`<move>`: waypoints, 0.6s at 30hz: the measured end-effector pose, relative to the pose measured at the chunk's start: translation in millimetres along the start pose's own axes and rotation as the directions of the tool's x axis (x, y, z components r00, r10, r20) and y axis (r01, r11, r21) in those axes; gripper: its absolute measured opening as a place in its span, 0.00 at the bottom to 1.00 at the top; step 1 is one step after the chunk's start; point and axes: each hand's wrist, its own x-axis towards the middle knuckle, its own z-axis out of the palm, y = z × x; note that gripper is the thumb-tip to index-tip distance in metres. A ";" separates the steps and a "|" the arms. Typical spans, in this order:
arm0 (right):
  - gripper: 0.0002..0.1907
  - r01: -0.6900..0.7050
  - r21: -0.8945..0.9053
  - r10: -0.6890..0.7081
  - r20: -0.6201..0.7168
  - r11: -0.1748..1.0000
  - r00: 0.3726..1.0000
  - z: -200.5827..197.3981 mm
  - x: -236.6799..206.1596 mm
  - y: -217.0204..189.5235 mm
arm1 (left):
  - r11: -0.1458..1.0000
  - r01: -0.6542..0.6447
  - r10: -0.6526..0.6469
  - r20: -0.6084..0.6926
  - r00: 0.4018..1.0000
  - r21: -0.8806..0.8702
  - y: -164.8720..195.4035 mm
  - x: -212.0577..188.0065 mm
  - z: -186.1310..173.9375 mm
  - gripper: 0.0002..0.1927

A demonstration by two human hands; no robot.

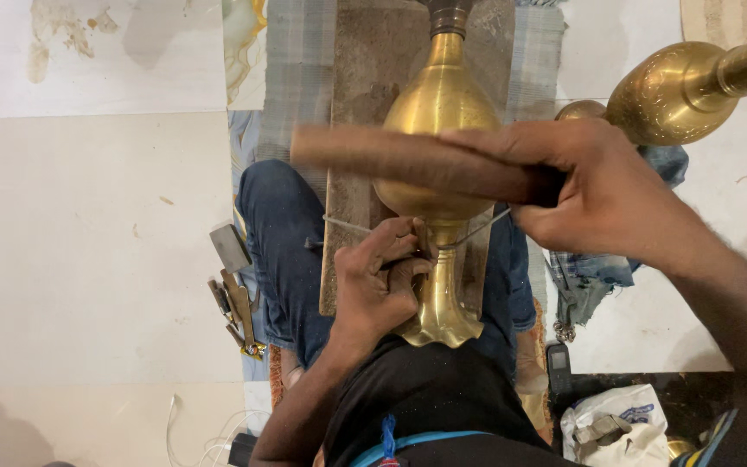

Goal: The person sits on the floor with a brass vase clamped on a wooden board and repeatedly taps a metal rod held against the vessel's neck using a wooden mallet, rotating the vessel to work around it. Near the end they hold the vessel by hand and score or engrave its body with a small pointed tool.

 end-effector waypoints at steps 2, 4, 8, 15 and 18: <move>0.42 -0.038 -0.037 0.039 0.044 0.999 0.998 -0.7 2.2 -1.6 | 1.000 -0.001 0.001 -0.004 1.000 0.003 -3.6 1.3 -1.4 0.14; 0.43 -0.079 -0.318 0.112 0.088 0.945 0.990 1.7 2.7 -2.2 | 0.998 -0.015 0.016 -0.012 1.000 0.061 -6.3 4.6 -3.2 0.15; 0.42 0.066 -0.024 -0.068 -0.101 0.998 0.993 8.8 0.2 5.0 | 0.985 0.042 -0.025 0.099 0.995 -0.167 -9.5 12.1 -13.8 0.21; 0.36 0.168 0.202 -0.145 -0.123 0.965 0.982 9.4 -3.1 18.3 | 0.987 -0.039 0.064 0.160 0.985 -0.158 -15.6 22.1 -22.6 0.18; 0.38 0.167 0.179 -0.144 -0.131 0.970 0.981 5.1 -2.6 13.5 | 0.981 -0.068 0.093 0.135 0.986 -0.180 -16.7 20.8 -23.9 0.19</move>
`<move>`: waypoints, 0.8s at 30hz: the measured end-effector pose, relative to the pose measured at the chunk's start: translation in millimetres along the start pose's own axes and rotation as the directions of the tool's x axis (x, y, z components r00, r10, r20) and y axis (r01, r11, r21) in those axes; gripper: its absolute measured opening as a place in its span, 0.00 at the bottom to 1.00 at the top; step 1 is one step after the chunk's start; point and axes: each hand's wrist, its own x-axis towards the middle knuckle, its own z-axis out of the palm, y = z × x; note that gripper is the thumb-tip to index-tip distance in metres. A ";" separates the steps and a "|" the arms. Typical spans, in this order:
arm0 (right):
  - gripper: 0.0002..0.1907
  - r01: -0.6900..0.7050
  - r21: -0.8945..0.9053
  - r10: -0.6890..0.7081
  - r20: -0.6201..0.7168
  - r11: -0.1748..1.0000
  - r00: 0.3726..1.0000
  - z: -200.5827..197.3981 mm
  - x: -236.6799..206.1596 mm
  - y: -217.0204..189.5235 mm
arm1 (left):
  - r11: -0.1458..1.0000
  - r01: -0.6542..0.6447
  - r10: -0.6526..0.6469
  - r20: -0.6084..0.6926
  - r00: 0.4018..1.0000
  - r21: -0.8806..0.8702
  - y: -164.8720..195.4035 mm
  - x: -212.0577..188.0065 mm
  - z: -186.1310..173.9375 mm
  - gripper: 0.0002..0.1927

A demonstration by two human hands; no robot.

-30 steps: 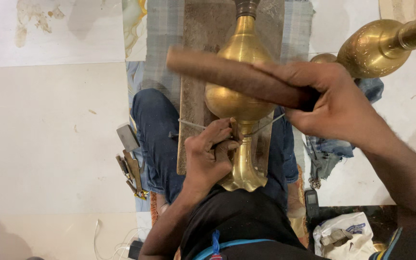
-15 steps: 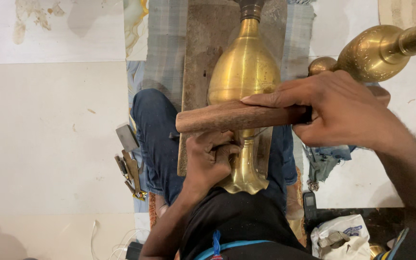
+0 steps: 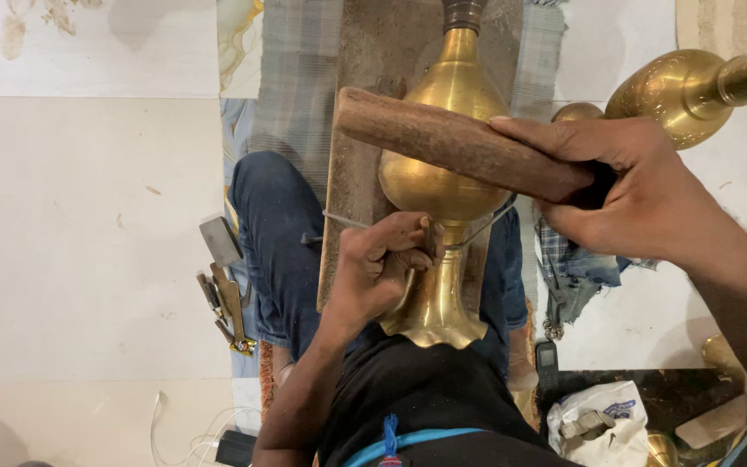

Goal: The person sits on the floor with a brass vase clamped on a wooden board and repeatedly taps a metal rod held against the vessel's neck using a wooden mallet, rotating the vessel to work around it. Near the end they hold the vessel by hand and score or engrave its body with a small pointed tool.

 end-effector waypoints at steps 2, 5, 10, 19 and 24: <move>0.39 -0.029 -0.203 0.044 0.072 0.979 0.996 -1.2 3.6 -4.9 | 1.000 0.014 -0.013 -0.019 1.000 0.013 0.4 -2.8 -0.7 0.20; 0.42 -0.098 -0.415 0.160 0.117 0.905 0.980 -1.1 10.7 -13.5 | 0.992 0.095 -0.088 -0.087 0.992 0.082 1.0 -9.2 0.0 0.20; 0.46 -0.124 -0.577 0.236 0.123 0.807 0.964 3.6 22.9 -33.2 | 0.995 0.067 -0.056 -0.155 0.986 0.070 -5.9 -13.5 2.9 0.19; 0.40 -0.306 -0.254 0.332 0.067 0.918 0.941 9.2 28.5 -53.8 | 0.988 0.117 -0.132 -0.161 0.978 -0.100 -14.5 -24.6 0.3 0.21; 0.40 -0.087 -0.786 0.322 0.147 0.612 0.935 10.6 32.7 -39.7 | 0.976 0.099 -0.116 -0.078 0.990 -0.196 -26.0 -23.7 -8.8 0.19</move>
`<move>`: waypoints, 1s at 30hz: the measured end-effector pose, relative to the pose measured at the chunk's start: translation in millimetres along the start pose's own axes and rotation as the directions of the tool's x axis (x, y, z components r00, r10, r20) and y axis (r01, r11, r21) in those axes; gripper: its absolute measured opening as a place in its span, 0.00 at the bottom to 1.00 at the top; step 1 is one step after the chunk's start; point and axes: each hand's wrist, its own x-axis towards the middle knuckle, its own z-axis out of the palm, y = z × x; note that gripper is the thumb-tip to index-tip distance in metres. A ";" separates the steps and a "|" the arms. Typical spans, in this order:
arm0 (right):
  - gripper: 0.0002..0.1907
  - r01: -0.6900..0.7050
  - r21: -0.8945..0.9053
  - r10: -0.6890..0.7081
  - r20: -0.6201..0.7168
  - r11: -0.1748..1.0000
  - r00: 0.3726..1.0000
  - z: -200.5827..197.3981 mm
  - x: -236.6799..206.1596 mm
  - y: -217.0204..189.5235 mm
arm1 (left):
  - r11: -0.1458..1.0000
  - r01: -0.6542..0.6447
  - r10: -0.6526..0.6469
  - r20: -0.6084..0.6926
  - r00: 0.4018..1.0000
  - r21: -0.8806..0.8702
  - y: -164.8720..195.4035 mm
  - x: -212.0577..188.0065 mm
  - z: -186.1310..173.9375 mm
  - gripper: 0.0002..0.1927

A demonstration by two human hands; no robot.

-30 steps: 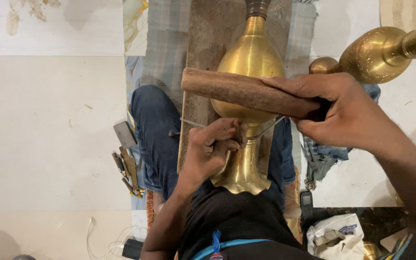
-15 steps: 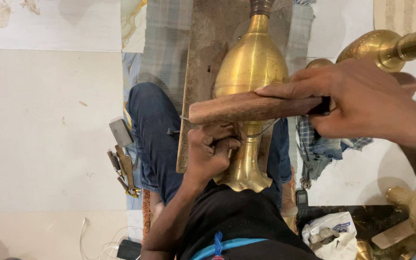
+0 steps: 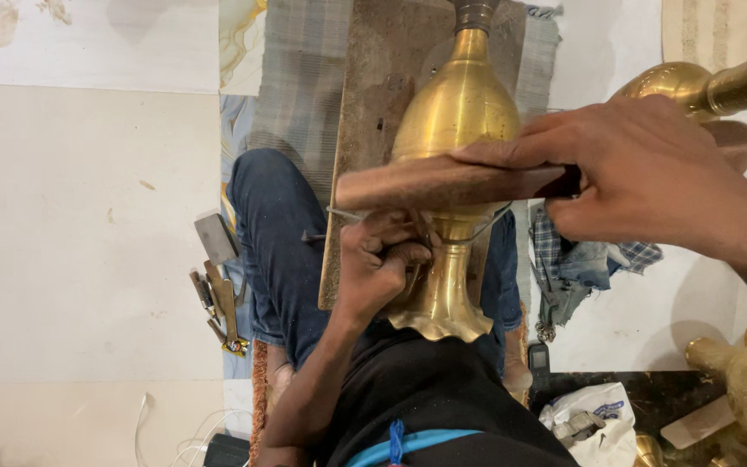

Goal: The person sits on the floor with a brass vase clamped on a wooden board and repeatedly taps a metal rod held against the vessel's neck using a wooden mallet, rotating the vessel to work around it. Near the end they hold the vessel by hand and score or engrave its body with a small pointed tool.

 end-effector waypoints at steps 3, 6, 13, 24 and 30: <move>0.38 -0.019 0.329 0.034 -0.040 0.944 0.999 5.9 0.9 1.5 | 0.998 0.017 -0.015 0.036 0.999 -0.054 -3.8 2.8 -7.2 0.20; 0.38 0.057 0.531 -0.008 -0.093 0.845 0.996 5.8 0.5 5.6 | 0.987 0.036 -0.024 0.075 0.997 -0.159 -6.0 5.3 -12.5 0.20; 0.38 0.024 0.548 0.002 -0.047 0.836 0.999 -6.4 3.9 -7.9 | 0.984 -0.009 0.031 0.120 0.992 -0.181 -18.2 3.4 -22.0 0.18; 0.31 -0.192 0.002 0.191 0.094 0.981 0.977 -38.7 16.5 -54.2 | 0.960 0.071 -0.078 -0.015 0.997 -0.271 -17.1 -8.0 -17.6 0.21; 0.38 -0.149 -0.191 0.181 0.163 0.970 0.970 -42.7 23.1 -60.9 | 0.966 0.118 -0.135 -0.060 0.989 -0.229 -8.1 -8.6 -15.9 0.17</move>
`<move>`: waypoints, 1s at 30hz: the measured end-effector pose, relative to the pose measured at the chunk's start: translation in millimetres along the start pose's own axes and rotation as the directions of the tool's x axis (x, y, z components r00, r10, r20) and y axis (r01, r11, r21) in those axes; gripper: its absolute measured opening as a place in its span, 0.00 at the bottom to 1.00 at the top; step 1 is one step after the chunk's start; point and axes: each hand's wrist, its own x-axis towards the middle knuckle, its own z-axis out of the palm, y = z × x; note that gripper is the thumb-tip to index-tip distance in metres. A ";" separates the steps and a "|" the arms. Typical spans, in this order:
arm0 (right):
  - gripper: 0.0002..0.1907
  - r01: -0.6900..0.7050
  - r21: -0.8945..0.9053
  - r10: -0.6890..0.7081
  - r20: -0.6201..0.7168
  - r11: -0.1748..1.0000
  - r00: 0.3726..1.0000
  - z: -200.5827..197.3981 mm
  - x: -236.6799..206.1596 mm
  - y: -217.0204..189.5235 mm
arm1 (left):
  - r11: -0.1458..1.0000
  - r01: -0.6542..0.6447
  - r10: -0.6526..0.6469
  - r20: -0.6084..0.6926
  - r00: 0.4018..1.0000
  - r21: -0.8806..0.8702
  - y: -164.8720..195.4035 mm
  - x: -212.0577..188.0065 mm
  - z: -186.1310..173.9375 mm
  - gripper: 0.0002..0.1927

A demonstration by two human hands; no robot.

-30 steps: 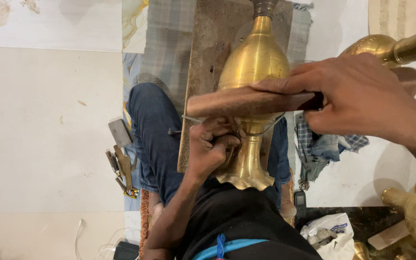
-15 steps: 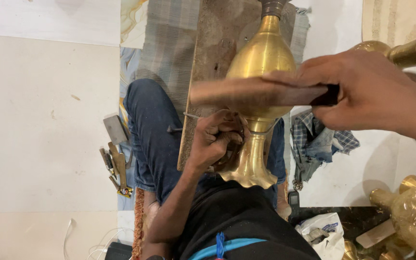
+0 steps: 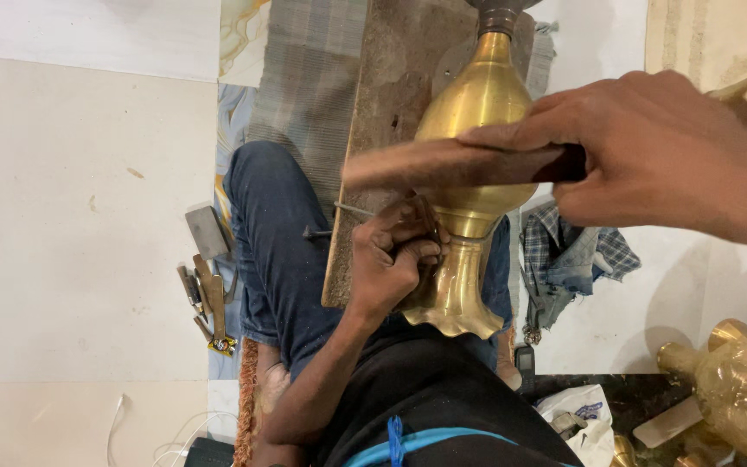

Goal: The person sits on the floor with a brass vase clamped on a wooden board and repeatedly taps a metal rod held against the vessel's neck using a wooden mallet, rotating the vessel to work around it. Near the end they hold the vessel by hand and score or engrave its body with a small pointed tool.

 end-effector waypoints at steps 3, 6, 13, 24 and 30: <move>0.39 -0.003 -0.111 0.015 0.107 0.994 0.994 -9.4 1.4 -8.1 | 0.999 -0.023 0.024 -0.039 0.999 0.024 -1.0 -1.8 0.3 0.17; 0.36 -0.114 0.029 0.111 0.099 0.993 0.989 -16.4 -1.1 -10.9 | 1.000 -0.017 0.018 -0.044 0.999 0.021 -5.7 -2.8 -0.2 0.16; 0.41 0.146 0.165 -0.140 -0.047 0.975 0.989 27.9 1.6 23.3 | 0.960 0.071 -0.118 -0.159 0.980 -0.273 -19.3 -2.9 -7.0 0.20; 0.13 0.562 0.827 0.306 -0.531 -0.017 0.790 245.2 -78.2 -55.8 | 0.941 -0.132 0.048 -0.265 0.963 -0.313 -45.4 -19.9 -1.4 0.16; 0.13 0.576 0.817 0.516 -0.490 -0.009 0.703 285.1 -84.8 -89.2 | 0.895 -0.145 0.061 -0.206 0.977 -0.421 -50.0 -27.4 2.2 0.17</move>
